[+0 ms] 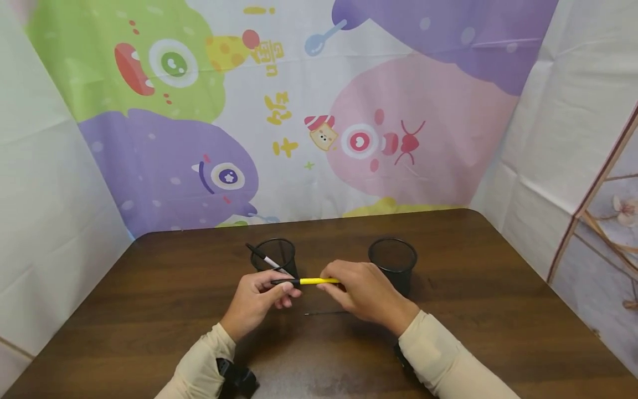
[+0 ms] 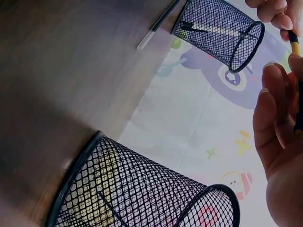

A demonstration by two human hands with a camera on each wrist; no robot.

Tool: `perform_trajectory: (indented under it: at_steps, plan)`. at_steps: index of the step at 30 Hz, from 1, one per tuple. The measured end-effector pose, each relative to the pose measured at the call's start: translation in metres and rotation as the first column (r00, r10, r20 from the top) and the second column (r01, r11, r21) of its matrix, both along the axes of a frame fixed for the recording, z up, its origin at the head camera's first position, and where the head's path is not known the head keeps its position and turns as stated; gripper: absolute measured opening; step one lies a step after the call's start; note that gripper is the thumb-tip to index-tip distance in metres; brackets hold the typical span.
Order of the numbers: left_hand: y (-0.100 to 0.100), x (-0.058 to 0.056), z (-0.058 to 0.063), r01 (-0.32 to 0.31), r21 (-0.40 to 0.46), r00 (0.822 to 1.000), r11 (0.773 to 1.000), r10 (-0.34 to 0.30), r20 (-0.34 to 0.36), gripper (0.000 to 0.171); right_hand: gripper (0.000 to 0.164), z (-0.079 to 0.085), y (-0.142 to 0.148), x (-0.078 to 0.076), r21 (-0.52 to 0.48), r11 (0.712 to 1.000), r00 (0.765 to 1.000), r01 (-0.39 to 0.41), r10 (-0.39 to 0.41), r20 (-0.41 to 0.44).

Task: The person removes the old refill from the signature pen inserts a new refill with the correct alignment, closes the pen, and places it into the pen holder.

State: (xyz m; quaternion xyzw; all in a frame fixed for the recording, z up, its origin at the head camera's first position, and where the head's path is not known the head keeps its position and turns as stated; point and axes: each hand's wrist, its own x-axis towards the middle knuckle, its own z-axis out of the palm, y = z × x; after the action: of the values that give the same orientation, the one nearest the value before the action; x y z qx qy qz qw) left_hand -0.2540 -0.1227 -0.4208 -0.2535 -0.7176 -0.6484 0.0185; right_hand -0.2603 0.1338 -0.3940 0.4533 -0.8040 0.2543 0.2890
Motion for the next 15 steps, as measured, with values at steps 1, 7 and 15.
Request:
perform_trajectory:
  at_steps: [1, 7, 15]
  plan:
    - [-0.0002, 0.0003, 0.0, 0.0, -0.001, 1.0, 1.0, 0.0, 0.001, 0.02, 0.014, -0.0001, -0.0001, 0.0, 0.006, 1.0, 1.0, 0.0, 0.0, 0.005]
    - [-0.0011, 0.0012, 0.001, 0.008, -0.004, 1.0, 1.0, -0.008, 0.012, 0.02, 0.009, -0.0006, -0.0008, -0.0003, 0.037, 0.999, 1.0, 0.002, -0.003, 0.027]
    - [-0.0019, 0.0007, 0.001, 0.019, -0.005, 1.0, 1.0, -0.019, 0.008, 0.02, 0.007, 0.0, -0.0004, -0.0002, 0.052, 0.999, 0.999, -0.014, 0.011, 0.044]
